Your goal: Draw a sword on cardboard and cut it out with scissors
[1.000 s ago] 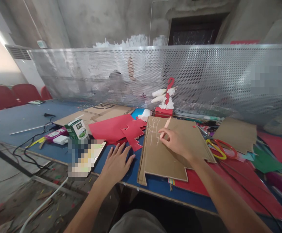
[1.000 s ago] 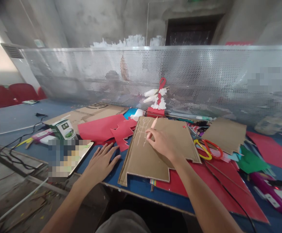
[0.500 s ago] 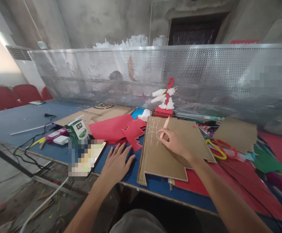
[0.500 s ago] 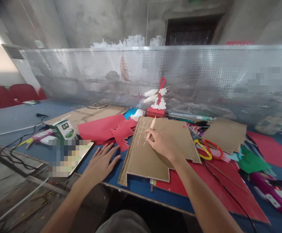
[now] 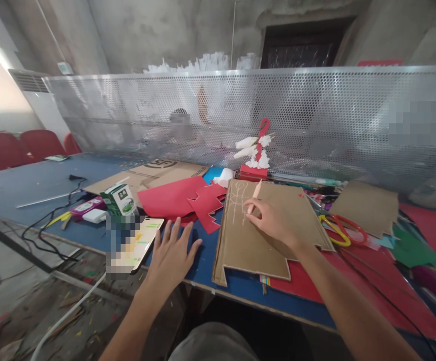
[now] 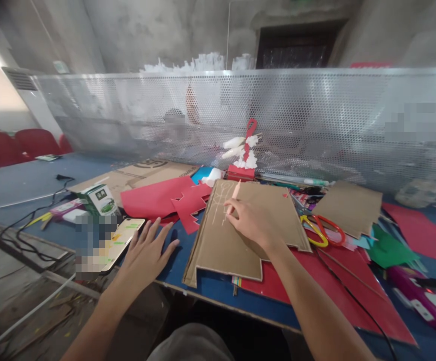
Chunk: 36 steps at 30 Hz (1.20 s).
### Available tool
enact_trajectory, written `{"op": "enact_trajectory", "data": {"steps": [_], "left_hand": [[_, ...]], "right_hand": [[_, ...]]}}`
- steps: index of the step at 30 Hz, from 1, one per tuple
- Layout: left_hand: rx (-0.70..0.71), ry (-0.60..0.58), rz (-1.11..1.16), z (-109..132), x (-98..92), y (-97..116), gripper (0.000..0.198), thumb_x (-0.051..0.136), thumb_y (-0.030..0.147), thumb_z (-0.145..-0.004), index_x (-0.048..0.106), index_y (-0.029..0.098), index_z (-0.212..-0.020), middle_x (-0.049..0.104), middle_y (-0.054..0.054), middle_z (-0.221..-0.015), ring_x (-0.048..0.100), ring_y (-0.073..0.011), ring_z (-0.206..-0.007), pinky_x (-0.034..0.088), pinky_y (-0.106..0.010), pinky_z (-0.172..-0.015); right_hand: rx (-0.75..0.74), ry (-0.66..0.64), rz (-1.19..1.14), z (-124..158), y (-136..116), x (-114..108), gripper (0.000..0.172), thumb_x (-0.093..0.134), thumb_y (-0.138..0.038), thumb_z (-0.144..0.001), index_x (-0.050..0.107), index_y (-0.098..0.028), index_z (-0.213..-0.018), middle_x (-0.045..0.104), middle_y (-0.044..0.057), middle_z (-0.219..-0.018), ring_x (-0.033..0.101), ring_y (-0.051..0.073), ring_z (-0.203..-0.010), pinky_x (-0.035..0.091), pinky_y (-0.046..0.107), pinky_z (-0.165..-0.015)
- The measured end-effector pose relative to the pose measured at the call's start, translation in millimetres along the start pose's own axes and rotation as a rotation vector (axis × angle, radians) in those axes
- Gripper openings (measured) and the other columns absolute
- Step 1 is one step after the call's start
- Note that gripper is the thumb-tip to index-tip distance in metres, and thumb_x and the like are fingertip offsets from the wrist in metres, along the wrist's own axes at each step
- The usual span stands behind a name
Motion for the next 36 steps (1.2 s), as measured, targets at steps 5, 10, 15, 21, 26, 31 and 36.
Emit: {"op": "enact_trajectory", "data": {"steps": [5,10,15,21,26,31,36], "left_hand": [[-0.084,-0.007,-0.106,3,-5.0,-14,0.062,0.038,0.053,-0.102,0.051,0.019,-0.151,0.037,-0.024,-0.164,0.036,-0.0457,-0.15,0.033,-0.068,-0.114],[-0.081,-0.048,-0.108,-2,-3.3,-14,0.059,0.036,0.051,-0.103,0.049,0.021,-0.152,0.035,-0.021,-0.166,0.036,-0.0415,-0.15,0.034,-0.069,-0.113],[-0.07,-0.036,-0.088,-6,0.4,-11,0.057,0.036,0.049,-0.103,0.048,0.022,-0.152,0.037,-0.02,-0.165,0.037,-0.0413,-0.15,0.032,-0.071,-0.114],[-0.05,-0.035,-0.082,-6,0.3,-9,0.056,0.035,0.047,-0.104,0.048,0.022,-0.153,0.039,-0.019,-0.164,0.039,-0.0406,-0.149,0.033,-0.07,-0.114],[-0.041,-0.033,-0.082,-6,-1.7,-7,0.055,0.035,0.045,-0.104,0.049,0.022,-0.152,0.039,-0.019,-0.164,0.04,-0.0398,-0.149,0.034,-0.069,-0.114],[-0.023,-0.019,-0.08,-6,-2.0,-5,0.054,0.036,0.044,-0.104,0.05,0.022,-0.151,0.041,-0.018,-0.164,0.04,-0.0387,-0.149,0.034,-0.068,-0.114],[-0.003,0.001,-0.076,-6,-3.0,-5,0.052,0.039,0.042,-0.104,0.052,0.022,-0.15,0.041,-0.019,-0.163,0.042,-0.0385,-0.148,0.034,-0.066,-0.116]], "right_hand": [[0.002,-0.007,-0.008,0,-1,0,0.024,0.061,-0.024,-0.095,0.063,-0.032,-0.118,0.075,-0.002,-0.103,0.068,0.019,-0.082,0.045,0.029,-0.073],[-0.002,-0.01,-0.01,-1,-2,1,0.023,0.062,-0.025,-0.094,0.064,-0.03,-0.116,0.075,0.0,-0.103,0.068,0.019,-0.082,0.046,0.03,-0.074],[-0.015,-0.003,-0.013,-1,-1,1,0.023,0.062,-0.025,-0.094,0.064,-0.031,-0.116,0.074,-0.001,-0.102,0.067,0.019,-0.082,0.045,0.03,-0.075],[-0.002,-0.013,-0.009,-1,1,4,0.023,0.062,-0.025,-0.094,0.063,-0.032,-0.116,0.075,-0.002,-0.102,0.066,0.018,-0.079,0.045,0.029,-0.072],[-0.004,-0.016,0.001,-1,-1,2,0.024,0.061,-0.025,-0.094,0.064,-0.031,-0.117,0.075,0.0,-0.103,0.067,0.018,-0.078,0.045,0.029,-0.072],[-0.005,-0.025,0.003,-1,-1,3,0.023,0.062,-0.025,-0.094,0.064,-0.031,-0.116,0.075,-0.001,-0.102,0.066,0.018,-0.078,0.045,0.029,-0.071],[0.002,-0.027,0.004,0,-3,1,0.024,0.061,-0.024,-0.094,0.063,-0.031,-0.117,0.075,-0.002,-0.103,0.067,0.018,-0.081,0.045,0.029,-0.073]]}}
Point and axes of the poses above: each hand's wrist, its own z-axis away from the middle knuckle, its own x-axis out of the palm, y = z × x, the point moved 8 cm from there along -z, towards the middle knuckle
